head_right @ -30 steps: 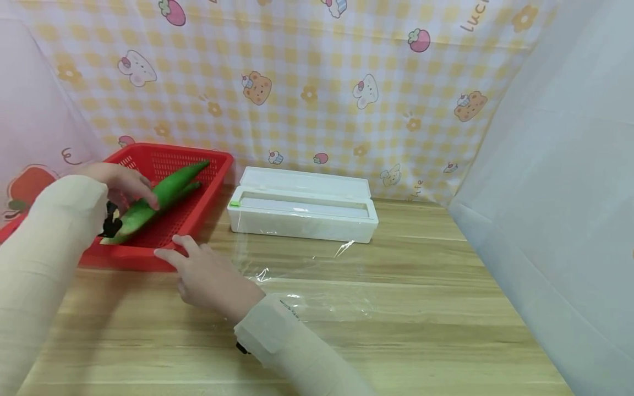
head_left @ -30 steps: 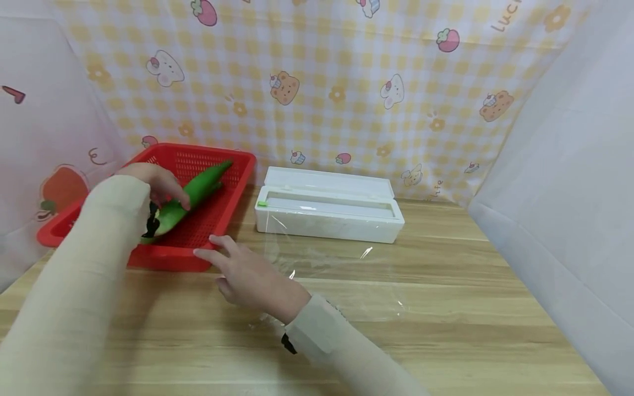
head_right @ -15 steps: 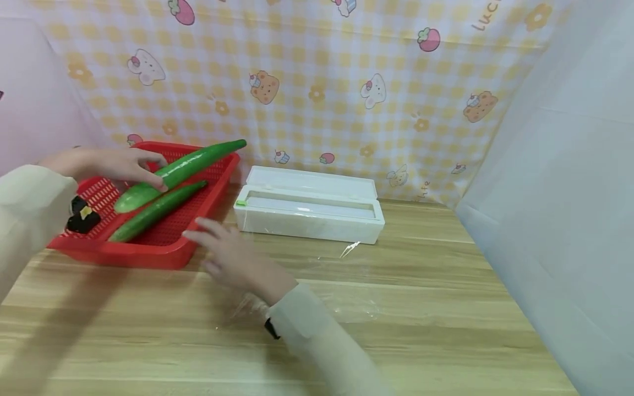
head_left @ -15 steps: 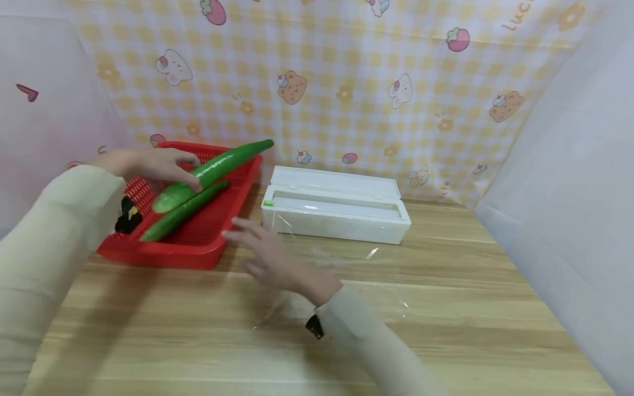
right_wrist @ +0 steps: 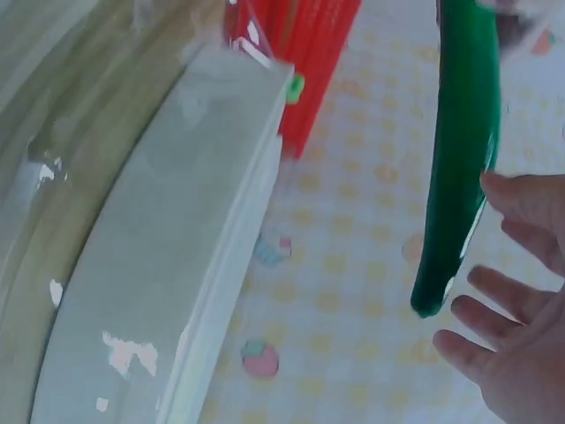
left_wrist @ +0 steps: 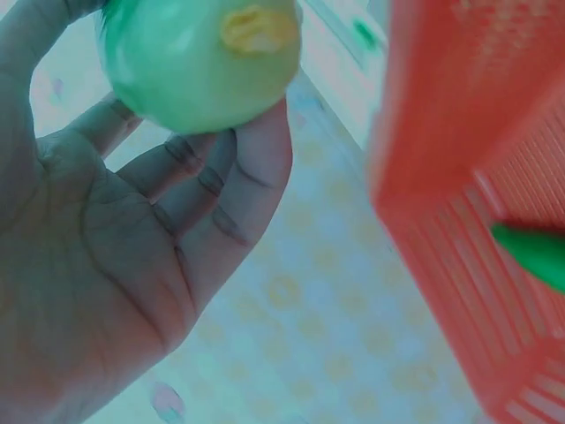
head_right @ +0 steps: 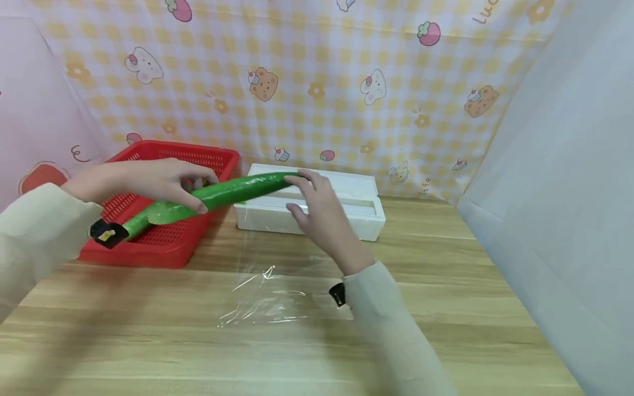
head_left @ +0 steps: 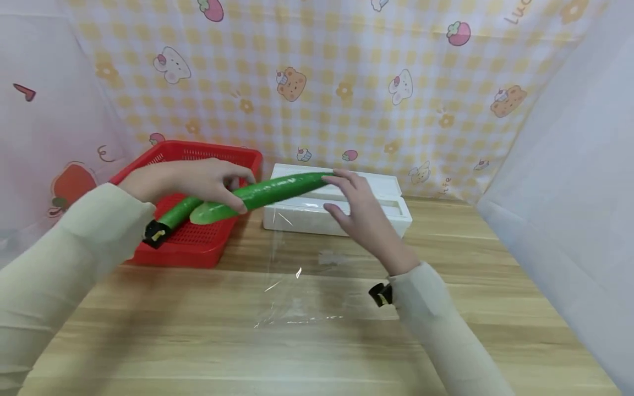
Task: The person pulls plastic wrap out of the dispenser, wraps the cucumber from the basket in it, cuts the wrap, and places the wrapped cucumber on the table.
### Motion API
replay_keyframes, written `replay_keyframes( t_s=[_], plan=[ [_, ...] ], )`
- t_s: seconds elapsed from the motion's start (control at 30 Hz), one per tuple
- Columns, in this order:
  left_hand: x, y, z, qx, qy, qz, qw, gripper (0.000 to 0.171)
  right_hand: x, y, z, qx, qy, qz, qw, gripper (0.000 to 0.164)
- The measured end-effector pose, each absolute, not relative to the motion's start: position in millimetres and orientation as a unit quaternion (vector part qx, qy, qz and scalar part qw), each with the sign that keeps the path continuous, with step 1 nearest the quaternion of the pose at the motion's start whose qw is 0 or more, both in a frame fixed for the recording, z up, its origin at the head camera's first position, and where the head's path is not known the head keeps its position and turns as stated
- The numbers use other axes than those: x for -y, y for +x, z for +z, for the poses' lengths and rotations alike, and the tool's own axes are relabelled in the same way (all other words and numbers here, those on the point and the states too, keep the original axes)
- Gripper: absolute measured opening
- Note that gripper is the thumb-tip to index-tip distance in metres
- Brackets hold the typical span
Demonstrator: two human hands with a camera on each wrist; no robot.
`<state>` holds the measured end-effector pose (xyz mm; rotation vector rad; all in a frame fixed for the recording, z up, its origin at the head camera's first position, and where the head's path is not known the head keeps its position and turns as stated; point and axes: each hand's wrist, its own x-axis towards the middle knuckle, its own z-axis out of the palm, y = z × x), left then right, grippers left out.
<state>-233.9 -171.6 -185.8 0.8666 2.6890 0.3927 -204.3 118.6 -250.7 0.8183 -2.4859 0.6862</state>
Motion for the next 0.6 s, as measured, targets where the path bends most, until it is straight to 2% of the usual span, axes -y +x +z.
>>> replay_keyframes(
  t_s=[0.2,0.43,0.6],
  plan=[
    [140.3,-219.6,-194.5,-0.92,0.342,0.117,0.154,0.043,-147.8,-197.1,-256.6,0.902,0.296,0.238,0.204,0.046],
    [123.9,-212.9,-206.0,-0.912,0.362,0.121,0.15,0.041,-166.2,-182.8,-266.6,0.902,0.311,0.215,0.21,0.043],
    [113.6,-210.4,-219.5,-0.904,0.379,0.148,0.134,0.04,-180.2,-174.5,-270.2,0.918,0.289,0.221,0.159,0.041]
  ],
)
